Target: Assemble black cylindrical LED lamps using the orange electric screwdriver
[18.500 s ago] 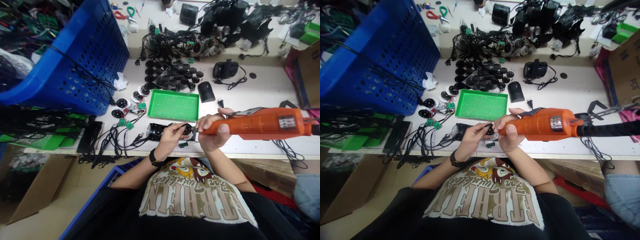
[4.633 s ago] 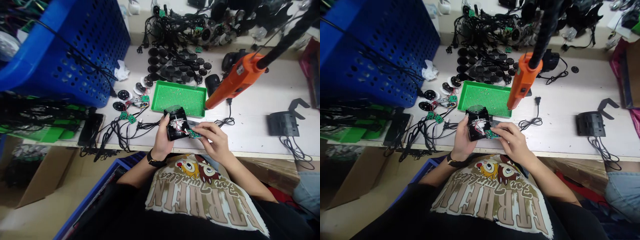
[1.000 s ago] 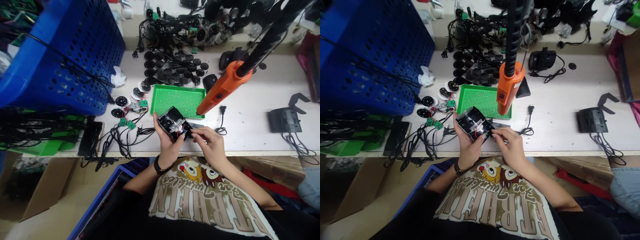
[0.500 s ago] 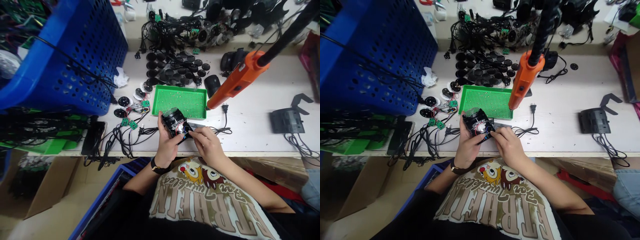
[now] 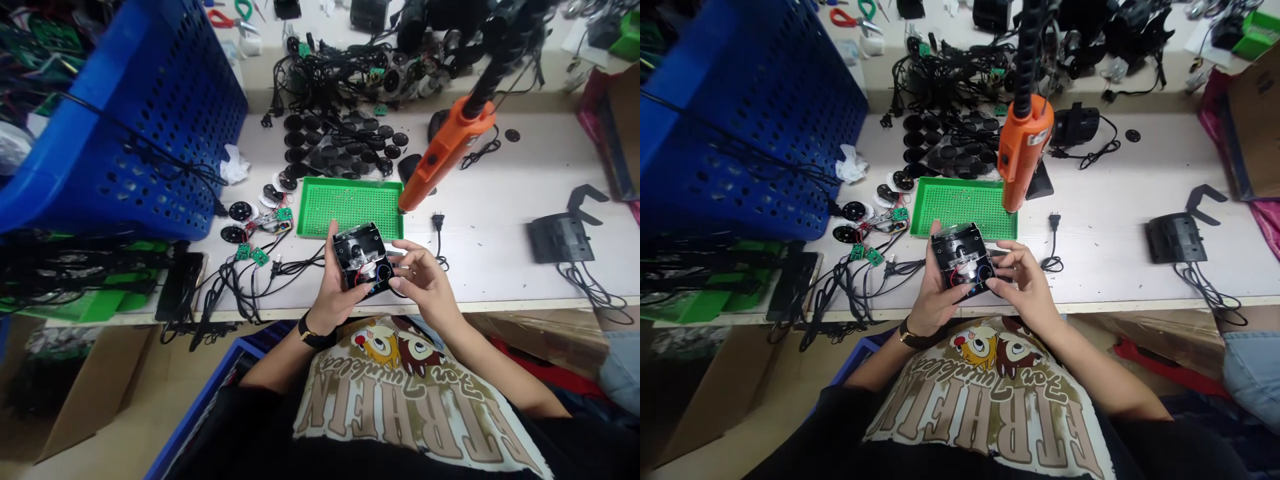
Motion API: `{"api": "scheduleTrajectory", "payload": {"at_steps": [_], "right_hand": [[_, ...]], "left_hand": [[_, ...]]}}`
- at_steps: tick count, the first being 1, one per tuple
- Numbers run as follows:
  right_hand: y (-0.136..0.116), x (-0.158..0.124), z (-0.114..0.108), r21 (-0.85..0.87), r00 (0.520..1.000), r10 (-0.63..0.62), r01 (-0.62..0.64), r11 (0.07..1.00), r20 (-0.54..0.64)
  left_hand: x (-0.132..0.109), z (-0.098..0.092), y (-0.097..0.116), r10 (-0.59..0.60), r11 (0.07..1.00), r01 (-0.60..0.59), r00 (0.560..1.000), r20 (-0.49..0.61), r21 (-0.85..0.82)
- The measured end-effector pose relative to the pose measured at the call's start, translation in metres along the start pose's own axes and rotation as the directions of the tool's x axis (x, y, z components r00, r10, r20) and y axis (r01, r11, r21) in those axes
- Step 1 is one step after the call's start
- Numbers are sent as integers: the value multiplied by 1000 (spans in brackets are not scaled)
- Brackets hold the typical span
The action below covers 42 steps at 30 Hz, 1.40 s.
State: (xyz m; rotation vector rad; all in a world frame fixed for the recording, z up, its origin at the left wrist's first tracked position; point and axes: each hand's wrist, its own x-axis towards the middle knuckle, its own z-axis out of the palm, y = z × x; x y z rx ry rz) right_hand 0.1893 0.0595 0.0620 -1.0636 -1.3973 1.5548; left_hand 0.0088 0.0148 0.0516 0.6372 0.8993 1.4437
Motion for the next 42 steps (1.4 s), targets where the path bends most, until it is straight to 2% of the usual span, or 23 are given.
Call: {"api": "scheduleTrajectory", "payload": {"at_steps": [4,8,13,18,22,27,31,34,36,40,42], "right_hand": [[-2,9,0,125,976,160,-179,976,151],[-2,19,7,135,956,173,-209,969,236],[-2,21,16,153,952,191,-231,961,238],[-2,18,22,108,961,182,-207,972,207],[-3,16,25,205,964,207,-240,949,170],[-5,14,30,253,965,227,-255,933,134],[-4,12,30,235,960,192,-239,942,206],[1,8,21,200,953,179,-231,952,246],[5,4,10,147,963,167,-200,969,211],[12,2,-25,-1,999,41,-41,999,18],[16,11,-48,-139,993,-42,26,990,-112]], "left_hand": [[-1,1,-2,-8,1000,8,999,47,3],[-3,2,-5,-30,999,32,997,71,-18],[-5,6,-5,-58,996,59,998,14,-74],[-4,6,-12,-20,1000,20,999,-34,6],[-4,3,-20,16,998,-13,999,-48,65],[-5,5,-19,8,999,-5,997,-80,35],[-6,7,-15,3,1000,0,992,-129,21],[-7,7,-13,-33,999,32,989,-143,-7],[-6,6,-13,-47,999,43,987,-151,-30],[-3,2,-12,-72,994,58,983,-171,-89],[-1,0,-11,-84,991,64,981,-173,-117]]}}
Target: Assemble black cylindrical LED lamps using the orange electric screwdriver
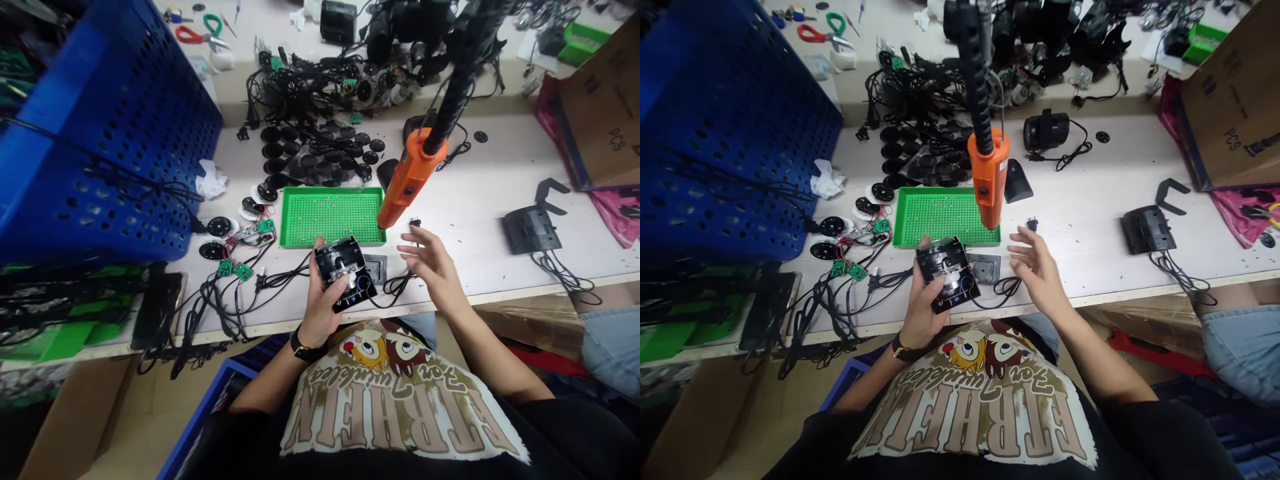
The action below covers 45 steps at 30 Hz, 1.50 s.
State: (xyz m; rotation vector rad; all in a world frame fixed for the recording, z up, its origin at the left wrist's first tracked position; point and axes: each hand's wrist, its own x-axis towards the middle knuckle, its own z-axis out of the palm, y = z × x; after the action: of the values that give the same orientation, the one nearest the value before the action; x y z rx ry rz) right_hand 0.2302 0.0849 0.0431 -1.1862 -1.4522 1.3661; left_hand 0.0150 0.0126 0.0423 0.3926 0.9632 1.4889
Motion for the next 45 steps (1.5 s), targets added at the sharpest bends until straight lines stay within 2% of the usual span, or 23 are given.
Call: {"api": "scheduleTrajectory", "payload": {"at_steps": [3,5,7,9,13,16,19,22,23,24,25,26,27,29,31,35,39,42,45], "right_hand": [[13,32,-29,-316,985,-78,27,948,-151],[21,60,-42,-516,977,-93,-20,856,-191],[26,90,-45,-605,976,-84,-57,794,-203],[29,118,-37,-646,977,-77,-70,760,-197],[26,167,-5,-731,979,-63,-101,675,-193],[15,187,0,-764,978,-23,-146,629,-206],[3,169,-18,-778,976,1,-174,604,-217],[-7,110,-39,-771,967,-73,-149,620,-245],[-10,83,-42,-686,922,-204,-85,723,-329],[-13,56,-41,-609,858,-330,26,793,-393],[-16,29,-37,-559,797,-438,156,814,-416],[-18,4,-29,-542,756,-521,265,798,-397],[-20,-17,-19,-541,761,-560,335,772,-327],[-22,-43,6,-514,815,-559,418,749,-152],[-25,-47,28,-510,844,-535,448,734,-29],[-37,-29,50,-551,843,-530,484,679,87],[-41,-22,57,-595,866,-478,462,658,144],[-36,-23,59,-600,889,-430,432,673,157],[-33,-25,57,-592,908,-390,402,699,156]], "left_hand": [[2,-1,2,-14,998,13,1000,-11,-58],[3,0,5,-36,992,31,999,-34,-125],[3,3,9,-64,982,51,996,-63,-184],[3,6,13,-87,974,65,992,-92,-218],[2,13,20,-100,967,69,988,-119,-244],[1,20,23,-92,962,55,988,-127,-268],[-2,26,24,-40,959,-1,990,-138,-285],[-1,28,20,16,954,-60,988,-152,-292],[1,28,17,32,952,-76,988,-150,-297],[2,28,14,51,949,-93,988,-144,-302],[4,29,11,75,946,-112,989,-131,-306],[6,30,7,101,942,-132,988,-112,-310],[8,31,3,131,936,-153,987,-88,-316],[10,35,-5,194,923,-194,980,-35,-332],[9,37,-11,241,914,-227,971,0,-335],[3,37,-15,270,924,-265,963,-20,-275],[-1,30,-15,322,913,-316,947,-21,-256],[-1,24,-17,369,903,-355,929,15,-240],[1,20,-21,359,912,-344,933,30,-222]]}}
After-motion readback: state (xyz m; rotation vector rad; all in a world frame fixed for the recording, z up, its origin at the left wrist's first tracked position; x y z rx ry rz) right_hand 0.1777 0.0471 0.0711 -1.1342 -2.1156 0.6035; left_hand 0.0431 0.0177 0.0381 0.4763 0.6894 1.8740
